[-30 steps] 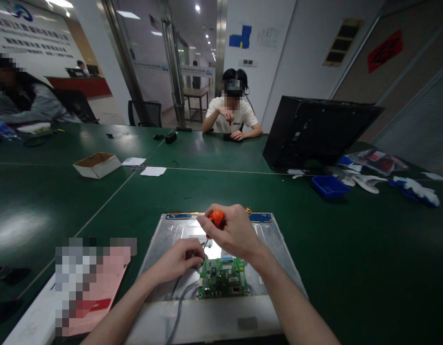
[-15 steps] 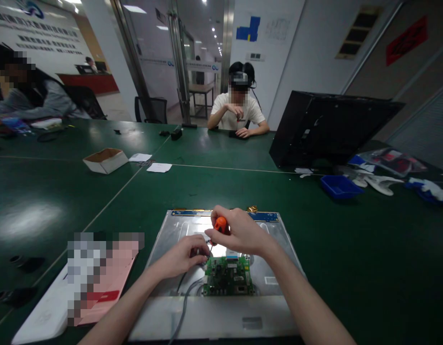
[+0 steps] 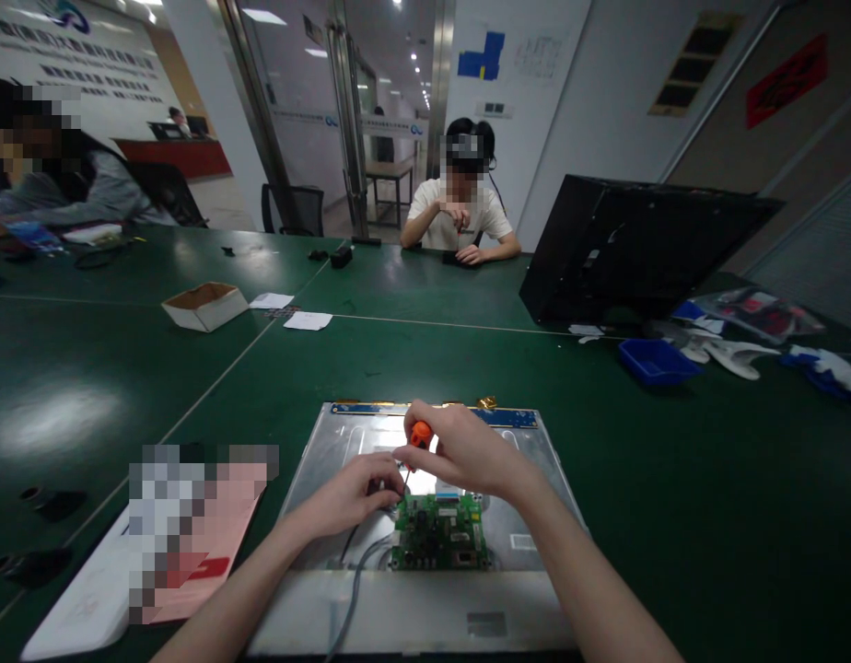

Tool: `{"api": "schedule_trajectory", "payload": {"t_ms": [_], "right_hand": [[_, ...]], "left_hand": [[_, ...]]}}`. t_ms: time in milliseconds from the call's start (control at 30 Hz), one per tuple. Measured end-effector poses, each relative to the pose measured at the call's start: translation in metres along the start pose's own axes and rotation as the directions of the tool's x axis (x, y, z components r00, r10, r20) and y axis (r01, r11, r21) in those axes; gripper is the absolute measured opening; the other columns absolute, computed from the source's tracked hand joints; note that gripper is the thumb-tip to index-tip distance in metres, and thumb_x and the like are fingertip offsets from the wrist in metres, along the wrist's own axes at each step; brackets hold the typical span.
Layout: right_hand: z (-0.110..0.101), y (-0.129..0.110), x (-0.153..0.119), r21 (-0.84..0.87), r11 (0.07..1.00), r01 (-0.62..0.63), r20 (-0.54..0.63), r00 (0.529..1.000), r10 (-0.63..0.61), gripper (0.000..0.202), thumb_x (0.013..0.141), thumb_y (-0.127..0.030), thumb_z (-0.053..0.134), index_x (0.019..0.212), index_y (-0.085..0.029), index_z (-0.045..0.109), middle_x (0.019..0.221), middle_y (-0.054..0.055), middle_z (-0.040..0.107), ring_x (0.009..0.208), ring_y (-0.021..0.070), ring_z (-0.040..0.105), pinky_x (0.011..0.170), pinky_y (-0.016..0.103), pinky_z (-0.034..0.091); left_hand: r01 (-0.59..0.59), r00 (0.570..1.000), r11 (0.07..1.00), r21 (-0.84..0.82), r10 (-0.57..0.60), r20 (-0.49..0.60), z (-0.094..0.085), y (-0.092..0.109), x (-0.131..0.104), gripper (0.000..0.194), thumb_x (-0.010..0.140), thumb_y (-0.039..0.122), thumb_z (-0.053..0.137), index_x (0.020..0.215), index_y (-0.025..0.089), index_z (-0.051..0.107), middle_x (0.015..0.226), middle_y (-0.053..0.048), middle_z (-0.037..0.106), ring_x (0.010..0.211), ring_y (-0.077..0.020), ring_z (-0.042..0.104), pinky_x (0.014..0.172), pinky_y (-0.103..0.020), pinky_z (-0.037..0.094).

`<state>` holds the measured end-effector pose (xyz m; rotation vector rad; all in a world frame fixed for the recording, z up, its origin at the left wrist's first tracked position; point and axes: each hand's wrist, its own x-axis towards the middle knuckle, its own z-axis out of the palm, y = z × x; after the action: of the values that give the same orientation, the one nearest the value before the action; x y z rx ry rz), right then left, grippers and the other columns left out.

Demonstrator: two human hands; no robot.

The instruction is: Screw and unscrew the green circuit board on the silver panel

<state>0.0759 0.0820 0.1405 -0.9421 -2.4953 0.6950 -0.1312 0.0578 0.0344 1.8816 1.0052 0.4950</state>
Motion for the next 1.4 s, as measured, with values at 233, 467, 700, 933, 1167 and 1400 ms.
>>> {"api": "schedule_trajectory", "payload": {"t_ms": [233, 467, 700, 933, 1167, 1400], "right_hand": [[0.006, -0.004, 0.002, 0.027, 0.999, 0.029, 0.055, 0.998, -0.031, 0.02, 0.091, -0.038, 0.052, 0.089, -0.019, 0.051, 0.074, 0.001, 0.061, 0.063, 0.0126, 0.051, 0.057, 0.024, 0.032], [0.015, -0.007, 0.004, -0.064, 0.997, 0.044, 0.023, 0.999, -0.043, 0.022, 0.091, -0.037, 0.053, 0.102, -0.018, 0.052, 0.076, 0.002, 0.064, 0.063, 0.0139, 0.053, 0.057, 0.025, 0.031], [0.005, -0.018, -0.003, -0.213, 0.967, 0.143, 0.072, 0.989, -0.131, 0.011, 0.087, -0.027, 0.053, 0.096, -0.021, 0.052, 0.089, 0.002, 0.065, 0.071, 0.0147, 0.054, 0.058, 0.027, 0.029], [0.001, -0.024, -0.008, -0.281, 0.954, 0.101, 0.079, 0.994, -0.082, 0.019, 0.084, -0.018, 0.05, 0.102, -0.02, 0.05, 0.09, 0.002, 0.064, 0.069, 0.0143, 0.053, 0.055, 0.028, 0.025], [0.004, -0.03, -0.006, -0.367, 0.925, 0.095, 0.067, 0.995, -0.076, 0.013, 0.091, -0.033, 0.052, 0.092, -0.02, 0.052, 0.084, 0.002, 0.064, 0.07, 0.0147, 0.054, 0.053, 0.029, 0.023], [0.002, -0.031, -0.009, -0.345, 0.933, 0.098, 0.064, 0.995, -0.081, 0.014, 0.085, -0.019, 0.051, 0.099, -0.018, 0.051, 0.093, 0.004, 0.064, 0.072, 0.0149, 0.055, 0.055, 0.029, 0.025]], "left_hand": [[0.005, 1.0, 0.997, 0.076, -0.003, -0.021, -0.002, 0.002, -0.001, 0.011, 0.08, 0.01, 0.06, 0.084, 0.017, 0.067, 0.092, -0.002, 0.062, 0.079, -0.0158, 0.056, 0.069, -0.024, 0.044], [-0.013, 0.999, 1.0, 0.022, 0.014, -0.036, 0.0, -0.002, -0.002, 0.012, 0.08, 0.009, 0.059, 0.084, 0.018, 0.065, 0.093, -0.002, 0.063, 0.083, -0.0175, 0.057, 0.073, -0.026, 0.045], [-0.035, 0.999, 0.998, 0.053, 0.036, -0.016, 0.002, -0.01, 0.0, 0.006, 0.082, 0.015, 0.059, 0.081, 0.016, 0.065, 0.086, -0.003, 0.064, 0.083, -0.0193, 0.057, 0.074, -0.028, 0.044], [-0.075, 0.997, 0.997, 0.024, 0.075, -0.003, 0.0, -0.008, -0.001, 0.012, 0.083, 0.012, 0.058, 0.087, 0.017, 0.068, 0.091, -0.002, 0.065, 0.084, -0.0174, 0.058, 0.076, -0.027, 0.044], [-0.049, 0.998, 0.997, 0.066, 0.051, -0.03, 0.002, -0.014, 0.0, 0.007, 0.08, 0.011, 0.06, 0.077, 0.016, 0.064, 0.082, -0.001, 0.063, 0.081, -0.0175, 0.056, 0.073, -0.027, 0.043], [-0.04, 0.999, 0.999, 0.036, 0.041, -0.004, 0.001, -0.009, -0.001, 0.011, 0.08, 0.012, 0.061, 0.087, 0.016, 0.068, 0.087, -0.002, 0.064, 0.078, -0.0165, 0.056, 0.069, -0.025, 0.043]]}}
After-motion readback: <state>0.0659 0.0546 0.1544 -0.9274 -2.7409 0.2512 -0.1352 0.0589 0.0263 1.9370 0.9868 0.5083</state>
